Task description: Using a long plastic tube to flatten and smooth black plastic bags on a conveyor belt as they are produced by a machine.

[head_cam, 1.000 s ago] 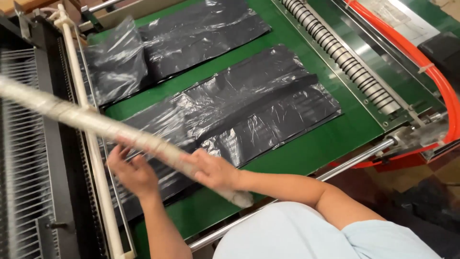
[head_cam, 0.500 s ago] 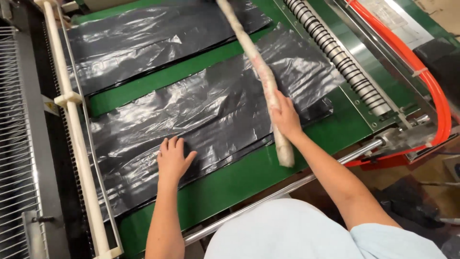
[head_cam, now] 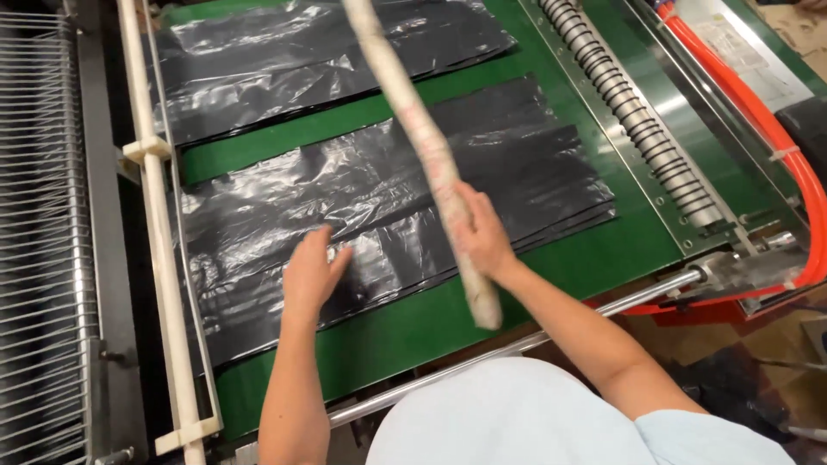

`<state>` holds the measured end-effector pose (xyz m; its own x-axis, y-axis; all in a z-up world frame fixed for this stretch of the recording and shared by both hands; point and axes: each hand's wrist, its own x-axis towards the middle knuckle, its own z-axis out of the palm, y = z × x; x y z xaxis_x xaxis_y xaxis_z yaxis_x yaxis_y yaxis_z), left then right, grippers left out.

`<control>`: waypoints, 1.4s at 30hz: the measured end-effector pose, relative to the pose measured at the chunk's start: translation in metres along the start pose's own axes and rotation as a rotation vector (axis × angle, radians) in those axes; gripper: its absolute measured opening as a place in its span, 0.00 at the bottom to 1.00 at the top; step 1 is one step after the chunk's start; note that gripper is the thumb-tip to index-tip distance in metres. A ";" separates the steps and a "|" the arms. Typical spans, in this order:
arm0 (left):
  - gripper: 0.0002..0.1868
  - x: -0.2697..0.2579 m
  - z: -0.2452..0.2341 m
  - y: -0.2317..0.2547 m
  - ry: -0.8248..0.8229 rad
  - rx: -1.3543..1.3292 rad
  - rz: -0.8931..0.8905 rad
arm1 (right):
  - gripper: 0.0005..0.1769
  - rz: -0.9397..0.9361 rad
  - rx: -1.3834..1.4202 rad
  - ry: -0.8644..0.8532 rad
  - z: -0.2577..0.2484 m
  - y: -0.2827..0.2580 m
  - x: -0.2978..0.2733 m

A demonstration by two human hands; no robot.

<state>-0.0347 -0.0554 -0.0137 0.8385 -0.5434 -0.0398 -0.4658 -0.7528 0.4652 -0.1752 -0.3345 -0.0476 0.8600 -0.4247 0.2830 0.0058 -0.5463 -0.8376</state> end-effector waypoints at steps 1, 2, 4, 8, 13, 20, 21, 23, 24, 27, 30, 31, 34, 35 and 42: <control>0.29 0.000 -0.005 -0.006 0.005 -0.001 -0.008 | 0.36 -0.005 0.003 -0.008 0.015 -0.012 -0.004; 0.28 -0.001 -0.010 -0.011 0.224 -0.138 0.046 | 0.34 -0.085 0.074 -0.053 0.030 -0.024 -0.008; 0.28 -0.001 -0.012 -0.032 0.443 -0.272 0.090 | 0.33 -0.162 0.150 -0.107 0.056 -0.045 -0.020; 0.37 0.002 -0.020 -0.073 1.144 -0.083 0.235 | 0.36 -0.324 0.487 -0.360 0.098 -0.084 -0.041; 0.35 -0.017 -0.047 -0.067 1.339 -0.246 0.210 | 0.36 -0.446 0.525 -0.436 0.141 -0.101 -0.067; 0.30 -0.004 -0.041 -0.059 1.256 -0.026 0.347 | 0.32 -0.381 0.211 -0.314 0.120 -0.095 -0.041; 0.29 -0.002 -0.037 -0.056 1.189 -0.017 0.379 | 0.32 -0.339 0.122 -0.263 0.117 -0.091 -0.035; 0.24 0.001 -0.024 -0.055 1.091 -0.042 0.410 | 0.31 -0.285 0.010 -0.209 0.102 -0.072 -0.023; 0.20 0.005 -0.018 -0.054 0.995 -0.065 0.444 | 0.29 -0.233 -0.101 -0.151 0.094 -0.063 -0.015; 0.15 0.008 0.000 -0.047 0.790 0.007 0.383 | 0.29 -0.254 -0.424 0.050 0.059 -0.005 0.010; 0.19 0.006 0.023 -0.031 0.448 0.211 0.181 | 0.31 -0.040 -0.533 0.114 0.008 0.039 0.020; 0.19 0.006 0.032 -0.026 0.448 0.208 0.183 | 0.31 -0.040 -0.536 0.115 -0.006 0.052 0.021; 0.27 0.003 0.051 -0.012 0.165 0.317 0.119 | 0.31 0.071 -0.601 0.187 -0.040 0.080 0.019; 0.29 0.003 0.053 -0.006 0.056 0.312 0.109 | 0.31 0.083 -0.591 0.202 -0.046 0.081 0.016; 0.36 0.000 0.073 0.010 -0.408 0.385 0.111 | 0.31 0.053 -0.688 0.111 -0.047 0.086 0.004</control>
<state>-0.0600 -0.0905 -0.0734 0.6369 -0.6691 -0.3831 -0.6787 -0.7223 0.1332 -0.1956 -0.4170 -0.0960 0.7930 -0.5142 0.3267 -0.3904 -0.8406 -0.3756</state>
